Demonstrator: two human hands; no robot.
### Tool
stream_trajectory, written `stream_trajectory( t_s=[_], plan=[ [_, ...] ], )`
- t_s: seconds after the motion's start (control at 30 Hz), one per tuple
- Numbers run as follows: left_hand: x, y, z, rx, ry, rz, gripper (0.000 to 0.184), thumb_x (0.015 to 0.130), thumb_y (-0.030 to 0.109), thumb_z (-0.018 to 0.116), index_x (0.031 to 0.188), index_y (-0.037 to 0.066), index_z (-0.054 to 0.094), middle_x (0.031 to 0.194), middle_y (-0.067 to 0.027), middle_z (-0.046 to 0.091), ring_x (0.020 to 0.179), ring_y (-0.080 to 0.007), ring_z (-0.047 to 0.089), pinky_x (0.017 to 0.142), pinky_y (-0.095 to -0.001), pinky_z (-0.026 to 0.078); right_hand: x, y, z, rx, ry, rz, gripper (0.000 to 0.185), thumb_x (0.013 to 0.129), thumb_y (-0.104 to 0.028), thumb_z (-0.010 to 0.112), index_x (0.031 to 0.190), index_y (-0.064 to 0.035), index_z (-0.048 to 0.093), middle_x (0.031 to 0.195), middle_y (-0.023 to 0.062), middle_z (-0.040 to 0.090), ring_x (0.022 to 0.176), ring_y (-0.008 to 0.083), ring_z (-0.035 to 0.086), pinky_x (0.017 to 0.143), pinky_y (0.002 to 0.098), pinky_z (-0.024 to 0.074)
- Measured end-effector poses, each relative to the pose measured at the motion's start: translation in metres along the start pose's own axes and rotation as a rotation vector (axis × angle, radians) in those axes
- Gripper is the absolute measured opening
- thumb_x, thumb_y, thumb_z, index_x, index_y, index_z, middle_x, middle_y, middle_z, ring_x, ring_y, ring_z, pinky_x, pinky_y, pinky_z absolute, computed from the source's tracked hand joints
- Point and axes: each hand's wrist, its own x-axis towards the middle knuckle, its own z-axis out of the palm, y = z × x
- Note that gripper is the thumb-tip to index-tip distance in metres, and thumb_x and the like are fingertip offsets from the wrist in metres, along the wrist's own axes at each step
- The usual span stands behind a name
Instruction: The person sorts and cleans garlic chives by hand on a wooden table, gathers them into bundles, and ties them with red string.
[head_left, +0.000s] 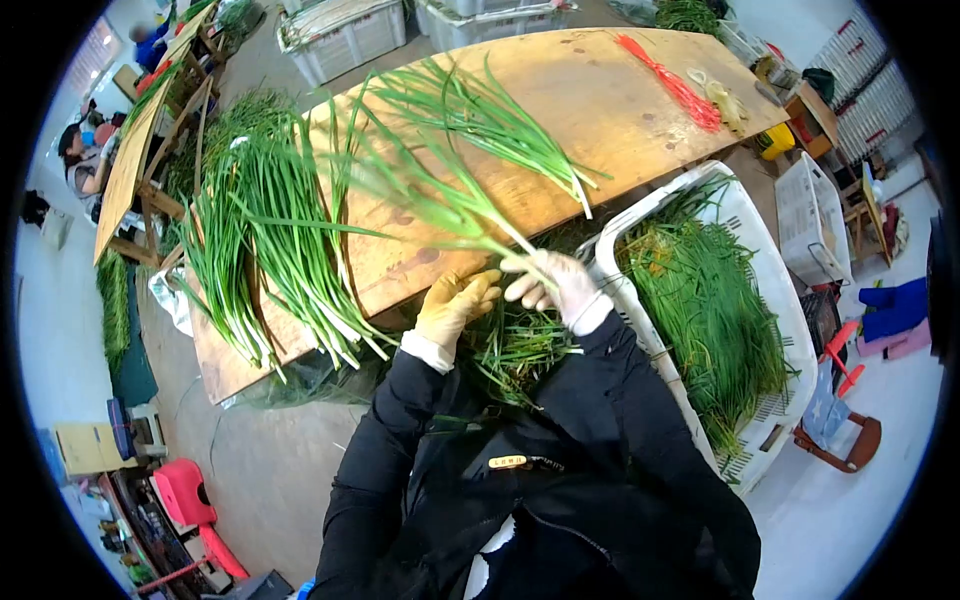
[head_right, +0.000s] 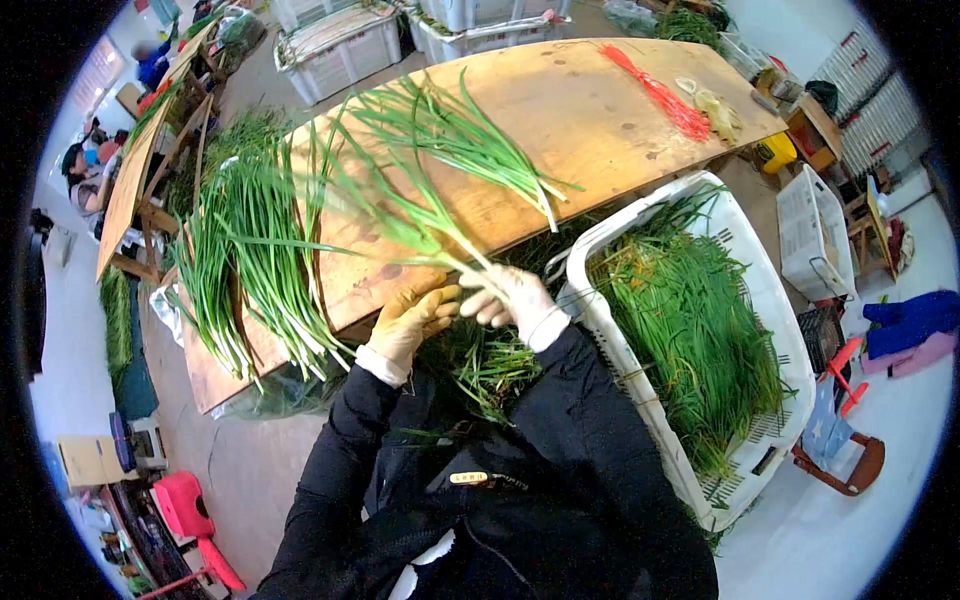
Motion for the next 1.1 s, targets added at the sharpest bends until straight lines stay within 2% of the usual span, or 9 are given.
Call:
stream_trajectory(
  t_s=[0.17, 0.27, 0.4, 0.6, 0.77, 0.8, 0.87, 0.93, 1.1],
  plan=[
    [-0.004, -0.016, -0.008, -0.224, -0.1, -0.144, 0.033, 0.086, 0.021, 0.049, 0.111, -0.001, 0.05, 0.1, -0.0093, 0.059, 0.087, -0.0148, 0.056, 0.076, -0.0273, 0.045, -0.022, 0.036, 0.035, -0.142, -0.01, 0.066, 0.038, 0.09, -0.035, 0.038, 0.097, -0.0018, 0.055, 0.08, 0.0104, 0.064, 0.063, 0.0117, 0.059, 0.056, 0.0207, 0.048],
    [-0.01, -0.029, -0.012, -0.209, 0.021, -0.187, 0.029, 0.087, 0.016, 0.046, 0.11, -0.001, 0.051, 0.103, -0.0118, 0.059, 0.087, -0.0174, 0.058, 0.076, -0.0282, 0.047, -0.012, 0.038, 0.015, -0.862, 0.113, -0.341, 0.034, 0.089, -0.031, 0.042, 0.104, -0.003, 0.052, 0.074, 0.0083, 0.062, 0.057, 0.0165, 0.057, 0.055, 0.0271, 0.048],
    [-0.02, -0.02, -0.008, -0.15, 0.063, -0.205, 0.029, 0.086, 0.015, 0.05, 0.111, 0.0, 0.05, 0.096, -0.0115, 0.061, 0.085, -0.0163, 0.06, 0.075, -0.0261, 0.048, -0.015, -0.015, 0.03, -1.743, 0.727, -0.411, 0.058, 0.078, -0.023, 0.058, 0.128, -0.0114, 0.031, 0.108, 0.0153, 0.05, 0.092, 0.0257, 0.052, 0.08, 0.0379, 0.044],
    [-0.023, -0.023, -0.008, -0.107, 0.057, -0.282, 0.02, 0.083, 0.015, 0.055, 0.097, 0.001, 0.055, 0.088, -0.0111, 0.063, 0.075, -0.0164, 0.062, 0.071, -0.0272, 0.051, 0.029, -0.005, 0.06, -1.773, 0.031, -0.947, 0.043, 0.067, -0.017, 0.062, 0.109, -0.0146, 0.053, 0.12, 0.0062, 0.045, 0.107, 0.0254, 0.043, 0.088, 0.0372, 0.0361],
    [-0.035, -0.022, -0.015, -0.16, -0.02, -0.208, 0.019, 0.082, 0.014, 0.057, 0.091, -0.003, 0.057, 0.081, -0.0109, 0.063, 0.071, -0.016, 0.062, 0.067, -0.0252, 0.051, 0.06, -0.046, 0.067, -1.701, 0.19, -1.255, 0.008, 0.075, -0.015, 0.055, 0.07, -0.0096, 0.057, 0.087, 0.005, 0.059, 0.08, 0.0226, 0.055, 0.071, 0.0337, 0.0449],
    [-0.034, -0.026, -0.017, -0.151, 0.026, -0.221, 0.019, 0.081, 0.013, 0.058, 0.091, -0.003, 0.057, 0.08, -0.0111, 0.063, 0.07, -0.0156, 0.062, 0.066, -0.0246, 0.051, 0.053, -0.068, 0.073, -1.048, 0.121, -0.921, 0.008, 0.078, -0.014, 0.055, 0.072, -0.009, 0.058, 0.078, 0.0044, 0.06, 0.073, 0.0203, 0.056, 0.066, 0.0315, 0.0467],
    [-0.03, -0.033, -0.022, -0.146, 0.067, -0.238, 0.019, 0.08, 0.012, 0.059, 0.091, -0.004, 0.058, 0.079, -0.0113, 0.063, 0.068, -0.0151, 0.061, 0.065, -0.024, 0.05, 0.037, -0.117, 0.066, -1.055, 0.05, -1.341, 0.003, 0.079, -0.006, 0.057, 0.079, -0.0074, 0.06, 0.084, 0.0054, 0.063, 0.077, 0.0161, 0.059, 0.068, 0.0279, 0.0471],
    [-0.027, -0.039, -0.025, -0.173, 0.092, -0.201, 0.019, 0.079, 0.011, 0.061, 0.09, -0.004, 0.058, 0.076, -0.0114, 0.062, 0.064, -0.0148, 0.059, 0.062, -0.0233, 0.049, -0.002, -0.136, 0.075, -0.491, -0.036, -1.087, 0.009, 0.081, -0.011, 0.056, 0.085, -0.0036, 0.06, 0.087, 0.0096, 0.063, 0.085, 0.0186, 0.059, 0.075, 0.0294, 0.0471],
    [-0.014, -0.045, -0.032, -0.223, 0.109, -0.091, 0.014, 0.077, 0.011, 0.062, 0.084, -0.002, 0.058, 0.074, -0.009, 0.061, 0.064, -0.0134, 0.058, 0.06, -0.0226, 0.048, -0.053, -0.095, 0.038, -0.475, -0.344, -0.36, 0.026, 0.082, -0.015, 0.052, 0.106, -0.0037, 0.054, 0.109, 0.0182, 0.054, 0.095, 0.0273, 0.056, 0.083, 0.033, 0.0455]
  ],
)
